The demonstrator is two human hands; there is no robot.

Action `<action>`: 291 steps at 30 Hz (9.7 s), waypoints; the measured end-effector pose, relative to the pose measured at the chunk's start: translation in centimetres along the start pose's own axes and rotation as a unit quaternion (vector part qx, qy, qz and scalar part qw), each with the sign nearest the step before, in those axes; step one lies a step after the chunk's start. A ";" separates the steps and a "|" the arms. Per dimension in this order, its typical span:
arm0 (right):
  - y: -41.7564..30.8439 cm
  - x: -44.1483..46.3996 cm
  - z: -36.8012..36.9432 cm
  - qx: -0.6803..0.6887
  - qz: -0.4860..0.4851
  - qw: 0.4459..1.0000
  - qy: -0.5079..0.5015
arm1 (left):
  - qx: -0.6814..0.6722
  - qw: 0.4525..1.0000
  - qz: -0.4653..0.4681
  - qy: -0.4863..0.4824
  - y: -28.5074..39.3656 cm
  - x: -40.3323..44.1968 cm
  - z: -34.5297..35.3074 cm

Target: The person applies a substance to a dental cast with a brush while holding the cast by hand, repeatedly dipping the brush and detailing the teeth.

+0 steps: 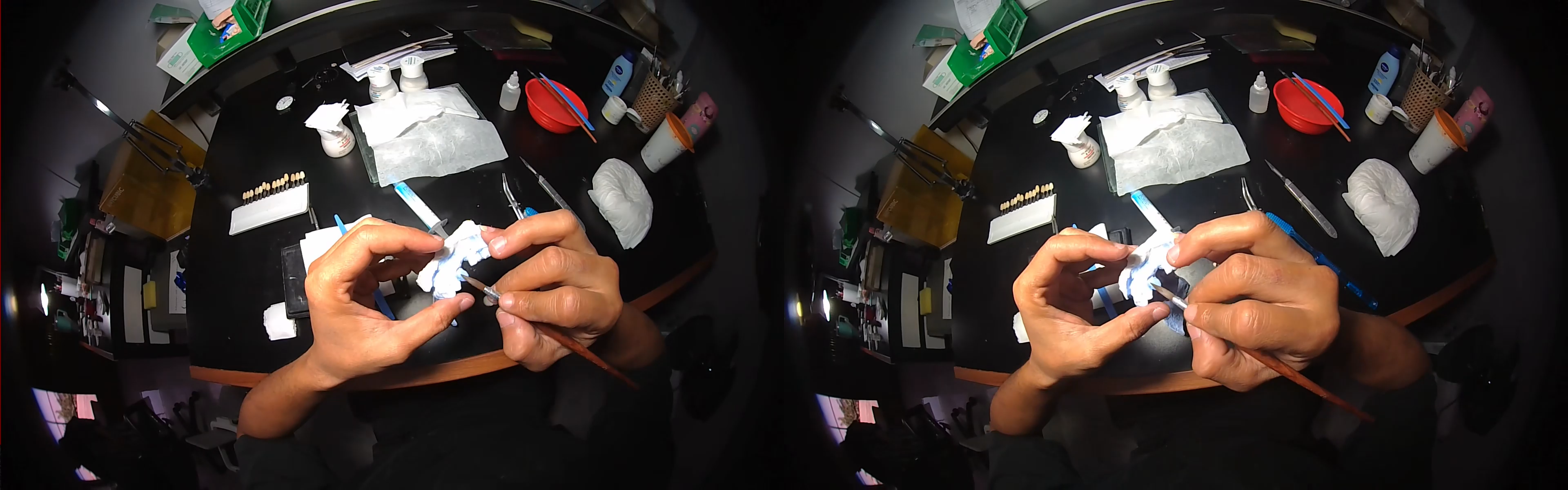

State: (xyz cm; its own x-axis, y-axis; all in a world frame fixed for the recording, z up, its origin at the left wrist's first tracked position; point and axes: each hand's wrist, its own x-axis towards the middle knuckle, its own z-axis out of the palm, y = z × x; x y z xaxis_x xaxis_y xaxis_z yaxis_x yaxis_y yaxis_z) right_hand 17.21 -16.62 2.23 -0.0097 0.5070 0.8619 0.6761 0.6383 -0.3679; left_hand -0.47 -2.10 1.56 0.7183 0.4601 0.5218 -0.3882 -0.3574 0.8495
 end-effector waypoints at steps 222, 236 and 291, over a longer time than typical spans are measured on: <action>9.2 -1.5 -20.7 -0.144 0.405 0.869 0.245 | 0.161 0.980 0.095 0.068 -2.0 1.3 -1.0; 8.1 -2.6 -23.2 -0.094 0.341 0.869 0.346 | 0.139 0.989 -0.035 0.041 -2.3 1.6 -1.3; 2.1 -0.3 0.7 0.013 0.049 0.998 -0.024 | 0.047 0.998 -0.005 -0.028 -3.2 0.5 -0.8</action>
State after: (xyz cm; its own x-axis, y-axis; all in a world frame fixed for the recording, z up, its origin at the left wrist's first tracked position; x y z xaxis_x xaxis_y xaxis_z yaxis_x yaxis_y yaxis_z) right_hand 18.14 -15.00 0.94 0.0194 0.5942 0.8041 0.6568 0.5988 -0.4583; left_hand 0.67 -0.08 -0.79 0.7542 0.4191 0.5055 -0.3261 -0.4292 0.8423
